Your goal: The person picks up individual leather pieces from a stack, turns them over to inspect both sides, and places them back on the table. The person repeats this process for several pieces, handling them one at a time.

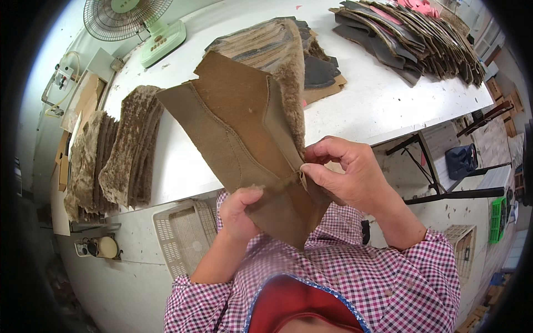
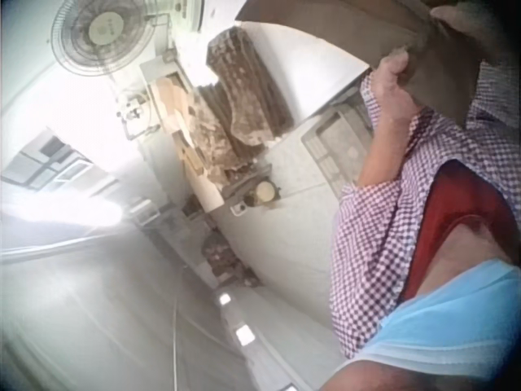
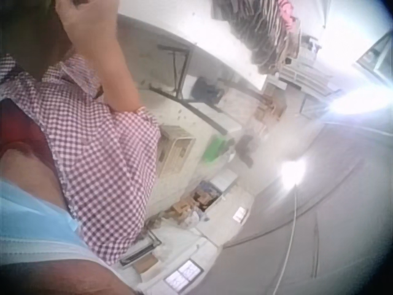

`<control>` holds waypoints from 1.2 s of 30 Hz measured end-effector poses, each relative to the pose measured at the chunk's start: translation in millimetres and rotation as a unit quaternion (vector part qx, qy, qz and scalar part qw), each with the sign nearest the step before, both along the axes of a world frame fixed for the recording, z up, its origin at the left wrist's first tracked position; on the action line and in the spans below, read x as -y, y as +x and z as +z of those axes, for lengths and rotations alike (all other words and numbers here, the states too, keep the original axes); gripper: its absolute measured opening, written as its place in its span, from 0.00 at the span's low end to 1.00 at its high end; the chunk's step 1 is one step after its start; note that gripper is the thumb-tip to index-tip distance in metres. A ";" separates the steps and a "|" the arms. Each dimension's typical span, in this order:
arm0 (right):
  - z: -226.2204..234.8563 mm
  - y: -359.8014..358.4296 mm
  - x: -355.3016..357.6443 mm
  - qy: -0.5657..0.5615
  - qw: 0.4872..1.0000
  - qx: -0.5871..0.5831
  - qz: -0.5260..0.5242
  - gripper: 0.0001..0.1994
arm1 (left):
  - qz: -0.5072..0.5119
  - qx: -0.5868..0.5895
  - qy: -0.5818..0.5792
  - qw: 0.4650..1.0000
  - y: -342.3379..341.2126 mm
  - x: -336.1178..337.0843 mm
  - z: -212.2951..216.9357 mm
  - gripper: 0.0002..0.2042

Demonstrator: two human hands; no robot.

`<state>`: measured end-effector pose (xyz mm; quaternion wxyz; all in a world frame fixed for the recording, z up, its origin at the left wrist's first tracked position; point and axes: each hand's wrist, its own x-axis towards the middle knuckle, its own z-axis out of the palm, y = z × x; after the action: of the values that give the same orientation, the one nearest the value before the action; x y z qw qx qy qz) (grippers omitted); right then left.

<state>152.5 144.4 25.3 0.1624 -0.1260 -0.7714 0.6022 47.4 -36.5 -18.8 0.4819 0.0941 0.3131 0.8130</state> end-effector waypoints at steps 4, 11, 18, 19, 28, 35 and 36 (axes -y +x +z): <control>1.2 0.6 -1.9 -0.024 0.999 0.016 0.017 0.07 | -0.016 0.003 -0.019 1.000 -1.4 1.7 -1.0 0.32; -0.4 4.3 12.4 -0.018 0.998 0.018 -0.050 0.09 | -0.006 -0.049 -0.054 0.997 2.5 -1.3 -5.7 0.28; -14.1 2.4 26.0 0.022 0.994 -0.050 -0.091 0.04 | -0.003 -0.082 -0.025 0.996 4.1 -5.3 -12.0 0.26; -18.1 1.0 25.6 0.009 0.994 -0.056 -0.089 0.03 | -0.001 -0.083 -0.011 0.996 3.0 -4.7 -14.3 0.26; -18.4 -8.7 18.4 0.047 0.996 -0.056 -0.044 0.03 | 0.043 -0.250 -0.106 0.962 4.7 7.0 -7.9 0.20; -17.1 -12.9 17.5 0.047 0.997 -0.026 -0.047 0.03 | 0.033 -0.273 -0.126 0.953 3.3 12.8 -15.0 0.18; -19.0 -13.6 15.0 0.047 0.998 -0.023 -0.043 0.03 | 0.022 -0.256 -0.108 0.960 2.6 15.0 -18.3 0.19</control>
<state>138.9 129.4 6.2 0.2111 -0.1374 -0.7889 0.5605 50.0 -51.5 -37.1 0.3753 0.2396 0.5137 0.7333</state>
